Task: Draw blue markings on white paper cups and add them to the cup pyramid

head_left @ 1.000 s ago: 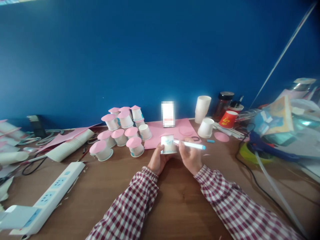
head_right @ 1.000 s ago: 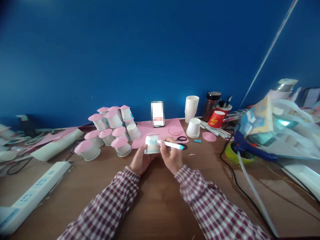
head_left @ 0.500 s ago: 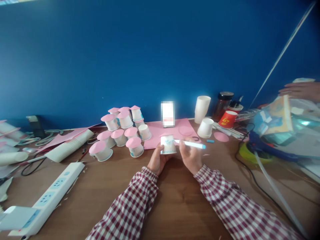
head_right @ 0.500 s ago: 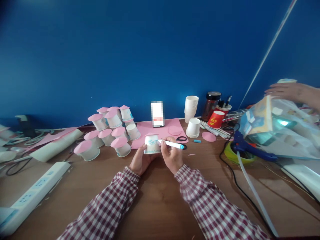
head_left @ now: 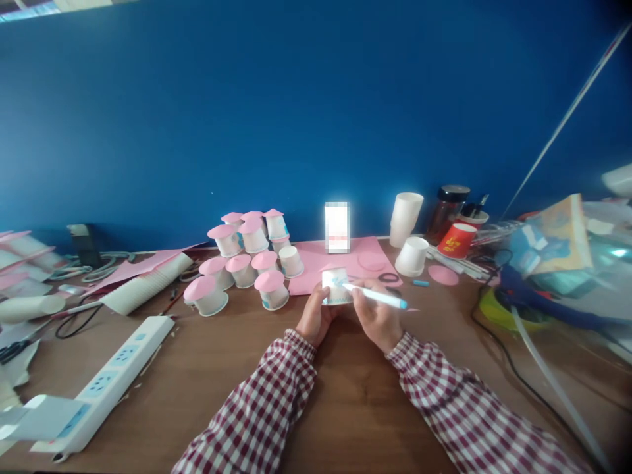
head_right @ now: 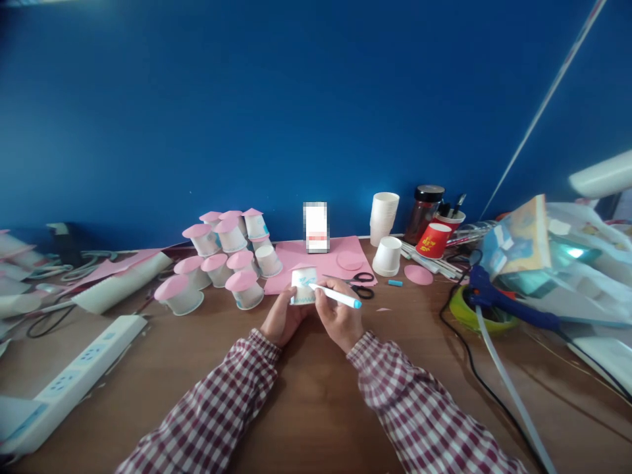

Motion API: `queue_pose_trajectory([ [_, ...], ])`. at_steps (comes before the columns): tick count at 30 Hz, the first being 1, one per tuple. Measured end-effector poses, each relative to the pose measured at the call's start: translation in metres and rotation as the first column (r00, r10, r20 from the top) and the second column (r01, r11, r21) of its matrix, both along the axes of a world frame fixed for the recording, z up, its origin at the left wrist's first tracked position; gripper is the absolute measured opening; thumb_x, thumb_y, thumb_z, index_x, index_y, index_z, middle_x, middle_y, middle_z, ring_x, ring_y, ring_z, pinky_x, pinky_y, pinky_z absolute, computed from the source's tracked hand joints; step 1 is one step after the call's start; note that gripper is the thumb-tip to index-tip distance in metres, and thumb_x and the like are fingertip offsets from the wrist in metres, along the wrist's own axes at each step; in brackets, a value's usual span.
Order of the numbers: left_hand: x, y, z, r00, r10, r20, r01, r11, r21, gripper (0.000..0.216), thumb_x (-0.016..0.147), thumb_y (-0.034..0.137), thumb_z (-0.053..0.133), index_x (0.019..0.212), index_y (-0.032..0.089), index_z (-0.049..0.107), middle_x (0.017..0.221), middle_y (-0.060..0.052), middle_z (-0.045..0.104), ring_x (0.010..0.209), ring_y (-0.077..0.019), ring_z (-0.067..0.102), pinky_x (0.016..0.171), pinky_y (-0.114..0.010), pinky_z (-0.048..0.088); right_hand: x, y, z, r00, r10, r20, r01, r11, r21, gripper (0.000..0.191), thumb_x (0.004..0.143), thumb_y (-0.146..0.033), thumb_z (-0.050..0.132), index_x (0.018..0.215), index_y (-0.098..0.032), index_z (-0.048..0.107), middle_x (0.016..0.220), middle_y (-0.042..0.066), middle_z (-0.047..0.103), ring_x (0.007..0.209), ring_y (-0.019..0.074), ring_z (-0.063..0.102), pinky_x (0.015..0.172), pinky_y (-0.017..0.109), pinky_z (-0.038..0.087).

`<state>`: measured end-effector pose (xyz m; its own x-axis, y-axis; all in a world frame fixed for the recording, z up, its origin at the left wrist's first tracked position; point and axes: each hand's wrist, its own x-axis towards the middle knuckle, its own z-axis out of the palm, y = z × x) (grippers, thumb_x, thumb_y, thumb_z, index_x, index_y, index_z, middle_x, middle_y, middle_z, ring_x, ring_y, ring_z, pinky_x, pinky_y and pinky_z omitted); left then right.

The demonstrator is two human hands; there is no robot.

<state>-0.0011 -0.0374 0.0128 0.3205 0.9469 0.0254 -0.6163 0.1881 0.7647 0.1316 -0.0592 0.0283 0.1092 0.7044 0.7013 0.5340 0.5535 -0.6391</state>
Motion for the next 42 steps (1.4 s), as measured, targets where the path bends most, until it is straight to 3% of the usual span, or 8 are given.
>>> queue_pose_trajectory([
  [8,0.0006,-0.0005,0.0003,1.000,0.013,-0.020,-0.014,1.000,-0.014,0.036,0.081,0.034,0.051,0.110,0.014,0.056,0.103,-0.010,0.062,0.096,-0.0231,0.058,0.084,-0.037,0.045,-0.0007,-0.0003,0.0000,0.999,0.042,0.000,-0.042,0.999,-0.019,0.009,0.084,-0.025,0.053,0.089,-0.019,0.058,0.082,0.005,0.067,0.077,0.0180,0.065,0.073,0.030,0.053],
  [34,-0.0001,0.0015,-0.0022,0.999,0.035,-0.034,-0.035,0.999,0.006,0.034,0.080,0.033,0.055,0.110,0.017,0.055,0.102,-0.008,0.061,0.091,-0.0189,0.058,0.077,-0.031,0.048,0.0002,0.0039,-0.0040,0.999,-0.050,-0.001,0.050,0.999,0.008,0.013,0.085,-0.029,0.052,0.086,-0.018,0.058,0.078,0.004,0.066,0.072,0.0172,0.063,0.069,0.029,0.052],
  [42,0.0006,0.0009,-0.0009,0.997,0.034,-0.069,-0.035,0.999,-0.005,0.029,0.079,0.033,0.056,0.104,0.017,0.056,0.099,-0.006,0.061,0.091,-0.0188,0.058,0.081,-0.034,0.047,-0.0004,0.0030,-0.0031,1.000,-0.009,0.009,0.009,1.000,0.011,0.015,0.086,-0.029,0.052,0.092,-0.018,0.060,0.085,0.006,0.067,0.078,0.0189,0.064,0.072,0.032,0.053],
])
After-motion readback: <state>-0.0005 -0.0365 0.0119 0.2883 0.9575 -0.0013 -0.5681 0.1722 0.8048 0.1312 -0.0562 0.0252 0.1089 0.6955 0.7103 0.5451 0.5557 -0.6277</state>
